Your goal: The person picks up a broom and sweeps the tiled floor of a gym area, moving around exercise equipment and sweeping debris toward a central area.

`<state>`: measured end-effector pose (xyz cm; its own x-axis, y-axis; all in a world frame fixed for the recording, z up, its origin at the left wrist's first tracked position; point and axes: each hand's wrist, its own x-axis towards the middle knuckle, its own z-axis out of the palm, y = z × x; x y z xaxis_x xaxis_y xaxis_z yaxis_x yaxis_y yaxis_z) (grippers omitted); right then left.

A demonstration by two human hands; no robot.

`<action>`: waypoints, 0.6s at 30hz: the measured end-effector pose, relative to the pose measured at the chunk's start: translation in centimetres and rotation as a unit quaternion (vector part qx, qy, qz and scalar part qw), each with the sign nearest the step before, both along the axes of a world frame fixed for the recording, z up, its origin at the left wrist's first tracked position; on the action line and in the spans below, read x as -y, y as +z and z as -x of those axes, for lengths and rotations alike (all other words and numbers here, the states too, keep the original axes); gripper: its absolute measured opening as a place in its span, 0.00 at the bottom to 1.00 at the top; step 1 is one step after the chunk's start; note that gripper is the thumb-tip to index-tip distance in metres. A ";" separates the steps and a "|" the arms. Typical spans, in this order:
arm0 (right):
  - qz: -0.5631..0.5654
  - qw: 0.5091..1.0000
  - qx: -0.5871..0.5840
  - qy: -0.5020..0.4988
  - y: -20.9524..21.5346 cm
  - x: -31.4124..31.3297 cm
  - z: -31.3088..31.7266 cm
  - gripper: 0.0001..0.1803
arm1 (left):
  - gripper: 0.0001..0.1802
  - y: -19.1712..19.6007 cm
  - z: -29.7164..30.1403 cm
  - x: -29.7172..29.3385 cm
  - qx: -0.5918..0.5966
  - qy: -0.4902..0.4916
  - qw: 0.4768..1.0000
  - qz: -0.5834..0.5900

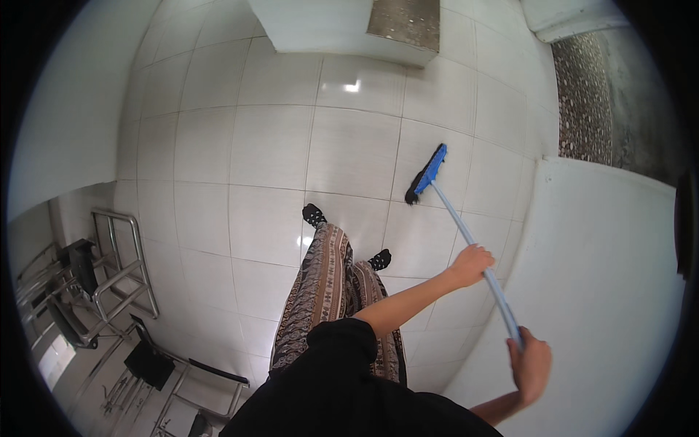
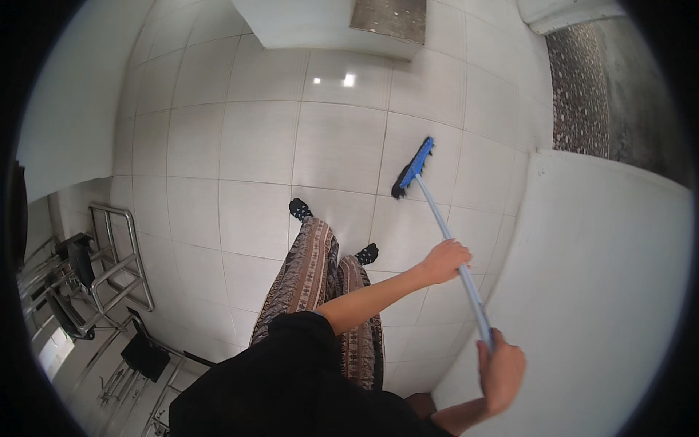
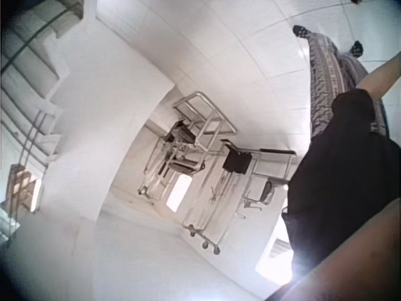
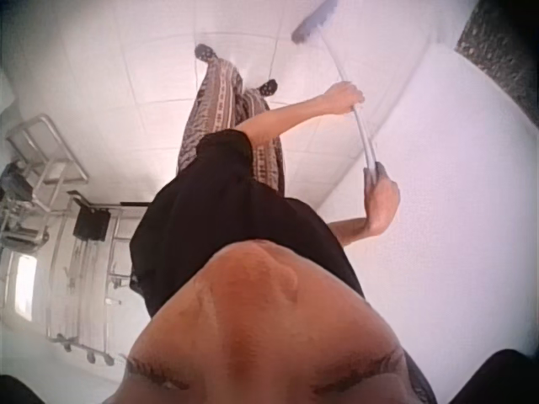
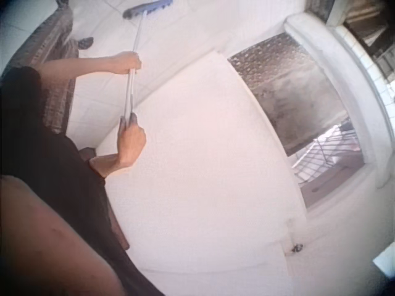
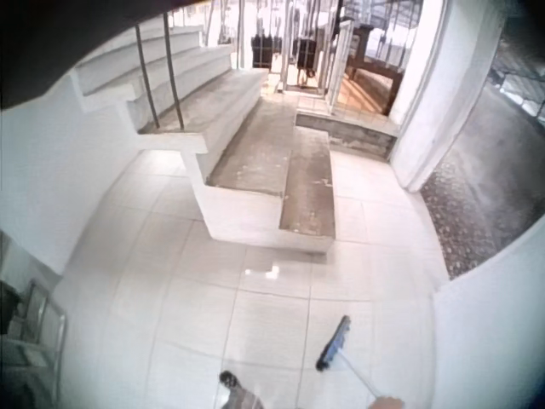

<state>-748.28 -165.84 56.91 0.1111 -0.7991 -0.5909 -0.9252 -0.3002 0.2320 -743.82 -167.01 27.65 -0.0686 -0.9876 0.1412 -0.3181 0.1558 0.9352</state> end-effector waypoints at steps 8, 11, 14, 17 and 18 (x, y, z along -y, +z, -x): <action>-0.139 0.980 0.108 0.089 -5.0 -1.2 -13.7 0.14 | 0.07 -0.4 -20.7 -10.7 0.031 0.153 0.978 -0.136; -0.199 0.961 0.150 0.121 -10.6 -2.2 -19.6 0.15 | 0.08 -3.6 -28.1 -15.0 0.082 0.239 0.951 -0.180; -0.190 0.943 0.210 0.177 -19.1 -4.0 -24.1 0.14 | 0.07 -8.7 -34.6 -18.5 0.205 0.287 0.906 -0.235; -0.223 0.931 0.244 0.153 -20.4 -0.5 -24.8 0.15 | 0.06 -9.8 -36.5 -17.0 0.303 0.307 0.884 -0.180; -0.229 0.927 0.263 0.140 -19.7 1.7 -23.5 0.15 | 0.05 -8.6 -36.3 -15.0 0.308 0.310 0.888 -0.146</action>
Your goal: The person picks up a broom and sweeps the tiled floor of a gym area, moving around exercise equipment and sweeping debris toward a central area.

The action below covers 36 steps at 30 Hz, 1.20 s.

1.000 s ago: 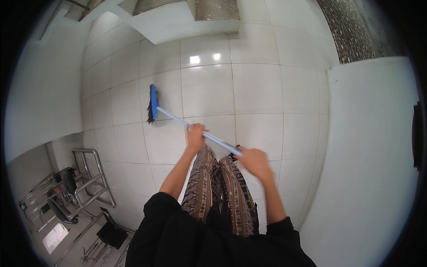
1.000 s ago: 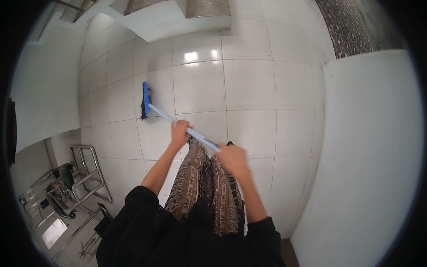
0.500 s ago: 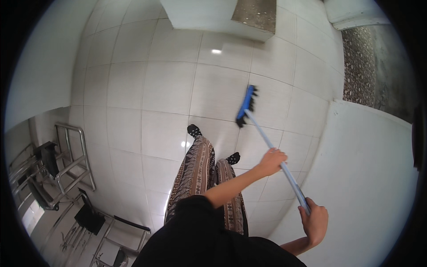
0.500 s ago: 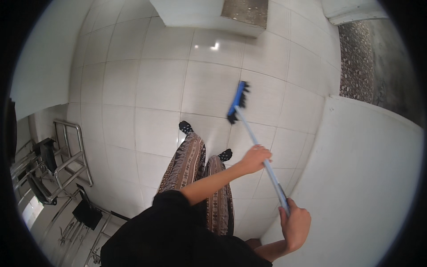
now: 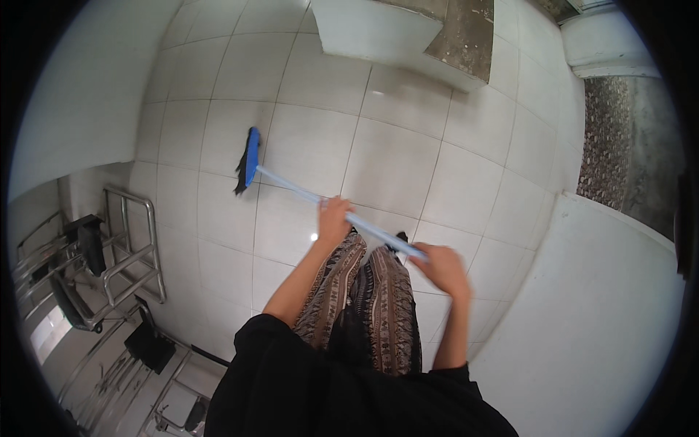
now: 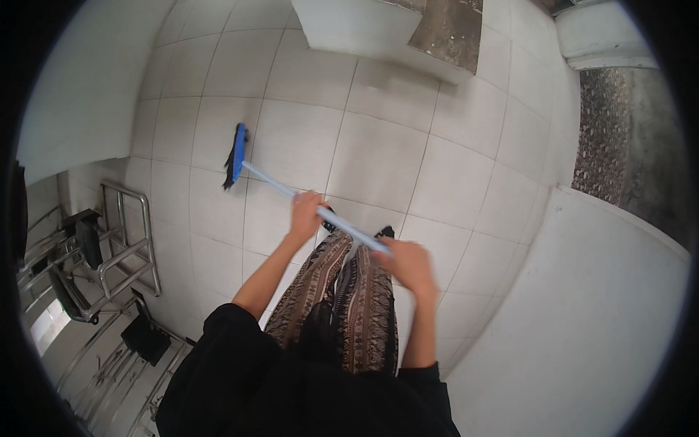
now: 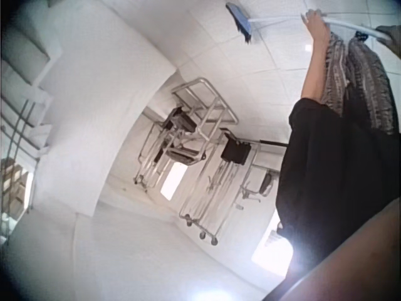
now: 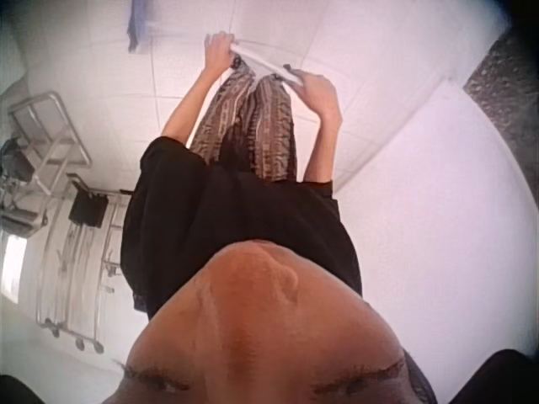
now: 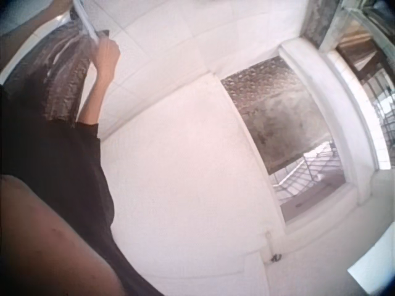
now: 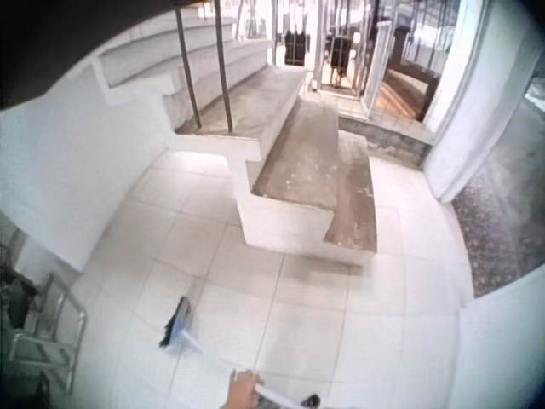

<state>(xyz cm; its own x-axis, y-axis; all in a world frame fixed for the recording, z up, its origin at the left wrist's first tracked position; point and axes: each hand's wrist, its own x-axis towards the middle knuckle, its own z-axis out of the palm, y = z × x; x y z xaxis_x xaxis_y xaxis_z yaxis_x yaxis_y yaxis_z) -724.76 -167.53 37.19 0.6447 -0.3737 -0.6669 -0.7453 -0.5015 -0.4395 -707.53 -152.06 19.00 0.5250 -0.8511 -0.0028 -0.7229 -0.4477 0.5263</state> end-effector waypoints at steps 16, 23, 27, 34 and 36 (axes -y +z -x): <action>0.150 0.972 -0.166 -0.071 16.4 11.3 -6.1 0.14 | 0.05 7.2 2.7 21.5 -0.263 -0.128 0.952 0.090; 0.105 0.989 -0.062 0.089 8.5 12.6 -19.0 0.12 | 0.05 4.7 -12.6 15.3 -0.136 0.066 0.987 0.053; 0.084 0.991 0.008 0.103 3.3 13.1 -21.9 0.12 | 0.02 1.9 -17.6 13.3 -0.084 0.094 0.992 -0.003; 0.130 0.991 -0.017 0.026 13.3 20.9 -19.5 0.12 | 0.07 8.7 -15.9 22.8 -0.191 0.061 0.965 0.168; 0.180 0.981 -0.077 0.000 20.0 20.9 -20.0 0.13 | 0.06 11.5 -14.2 27.1 -0.240 -0.005 0.940 0.242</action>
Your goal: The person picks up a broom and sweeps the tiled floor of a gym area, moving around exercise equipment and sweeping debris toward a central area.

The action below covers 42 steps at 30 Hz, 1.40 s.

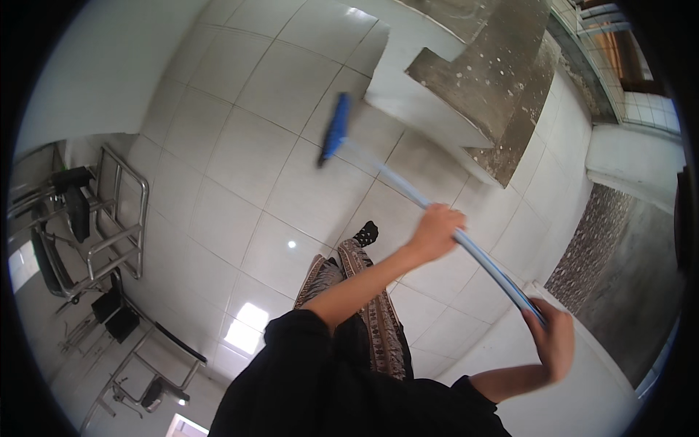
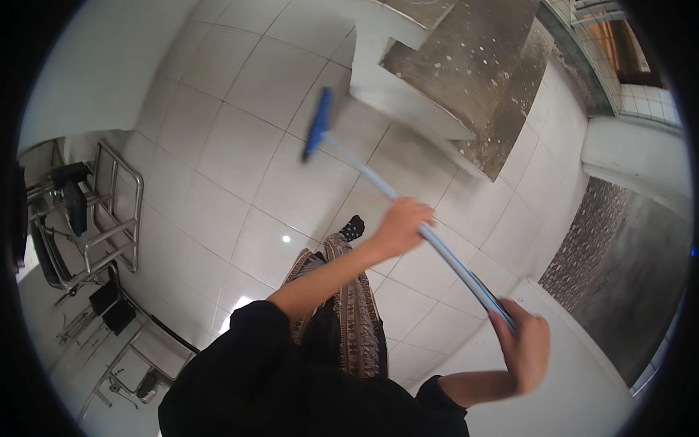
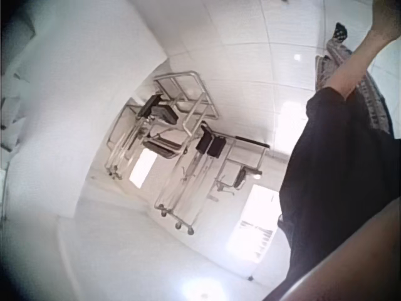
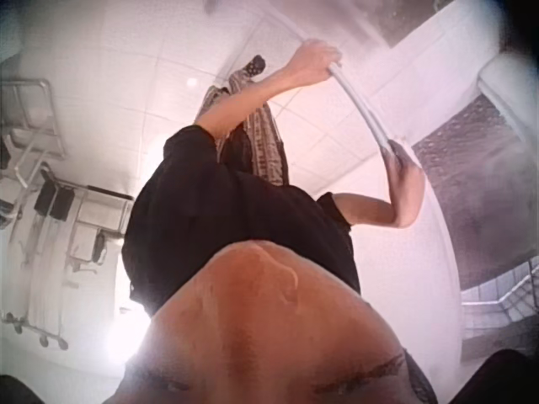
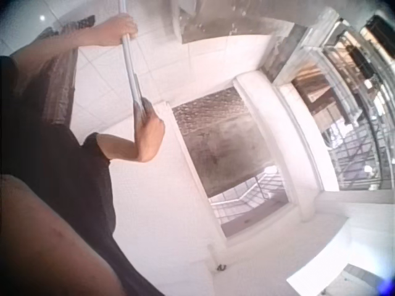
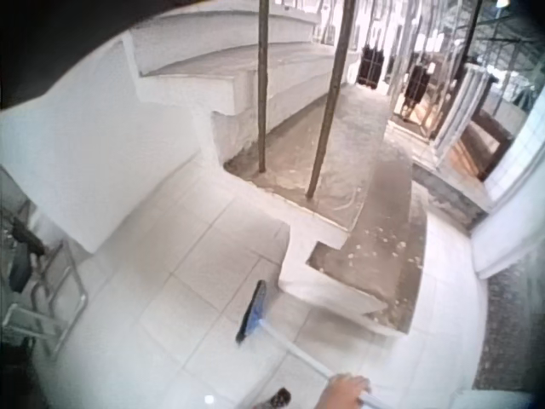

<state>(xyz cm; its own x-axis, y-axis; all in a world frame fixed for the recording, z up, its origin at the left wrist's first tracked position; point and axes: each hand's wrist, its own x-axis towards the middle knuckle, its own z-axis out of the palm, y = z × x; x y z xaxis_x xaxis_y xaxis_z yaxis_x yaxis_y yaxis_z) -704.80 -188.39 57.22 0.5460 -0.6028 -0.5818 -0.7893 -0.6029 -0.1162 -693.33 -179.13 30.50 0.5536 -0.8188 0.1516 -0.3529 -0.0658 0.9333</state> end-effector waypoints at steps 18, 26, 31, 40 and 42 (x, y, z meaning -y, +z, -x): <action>-0.030 0.969 0.042 0.241 -16.1 -8.3 -21.1 0.12 | 0.05 -10.0 -19.6 -16.7 0.063 0.141 0.947 -0.281; 0.249 0.920 -0.014 0.302 1.3 -10.5 -32.8 0.12 | 0.09 -0.3 -29.4 -3.6 -0.001 0.221 0.971 0.092; 0.267 0.836 -0.040 0.478 -10.1 -16.7 -41.1 0.07 | 0.10 -7.8 -35.9 -6.5 0.043 0.273 0.961 0.002; -0.011 0.884 -0.009 0.468 -10.8 -24.1 -46.6 0.12 | 0.05 -7.7 -36.9 -30.7 0.000 0.306 0.930 -0.203; -0.051 0.876 0.021 0.480 -14.8 -25.3 -46.9 0.11 | 0.05 -9.8 -37.4 -35.3 0.031 0.334 0.894 -0.297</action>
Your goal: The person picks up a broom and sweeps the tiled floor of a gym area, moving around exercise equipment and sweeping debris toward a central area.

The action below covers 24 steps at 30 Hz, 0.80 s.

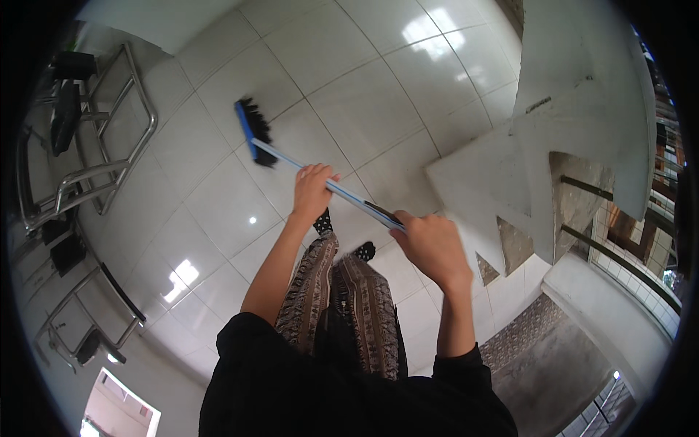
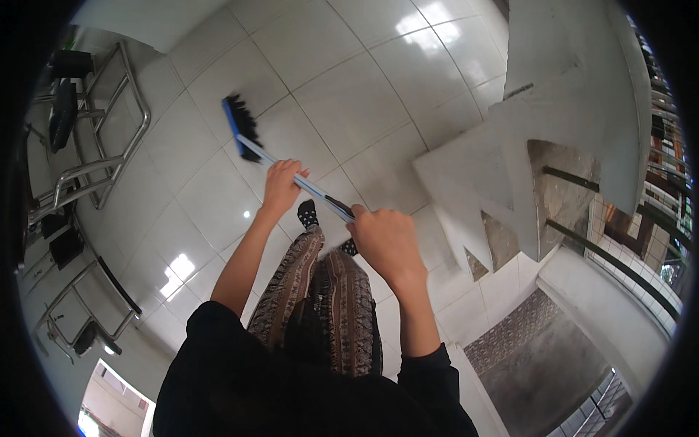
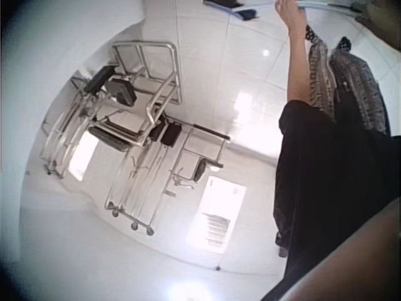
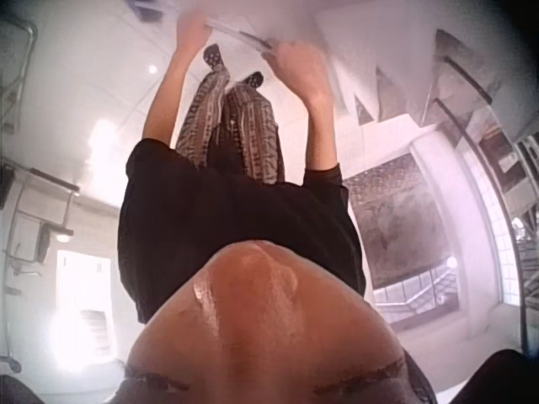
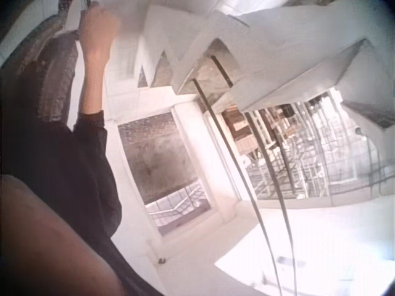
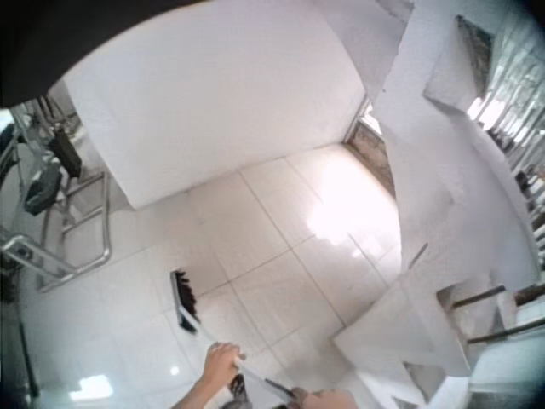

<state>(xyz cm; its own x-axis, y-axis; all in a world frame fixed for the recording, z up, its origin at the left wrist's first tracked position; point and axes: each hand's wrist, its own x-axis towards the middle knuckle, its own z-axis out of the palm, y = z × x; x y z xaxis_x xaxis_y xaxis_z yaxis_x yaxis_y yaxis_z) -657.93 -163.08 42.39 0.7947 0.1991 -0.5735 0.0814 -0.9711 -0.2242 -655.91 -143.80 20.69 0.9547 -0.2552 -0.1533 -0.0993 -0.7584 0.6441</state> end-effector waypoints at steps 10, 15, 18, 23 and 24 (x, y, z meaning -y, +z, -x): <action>0.173 0.976 0.075 -0.113 19.2 8.6 -5.2 0.11 | 0.12 13.2 -7.6 18.1 0.082 -0.077 0.935 0.338; 0.335 0.922 0.179 0.078 14.5 3.6 -11.2 0.05 | 0.12 10.4 -15.5 23.1 0.078 -0.014 0.941 0.328; 0.331 0.920 0.185 0.099 4.8 2.6 -15.1 0.03 | 0.08 5.6 -18.5 24.7 0.051 0.060 0.941 0.329; 0.325 0.925 0.196 0.032 -3.5 5.6 -17.1 0.12 | 0.06 1.1 -21.5 26.9 0.068 0.057 0.943 0.322; 0.310 0.931 0.188 0.029 -3.5 5.1 -17.3 0.15 | 0.07 0.7 -22.1 25.5 0.135 0.043 0.949 0.283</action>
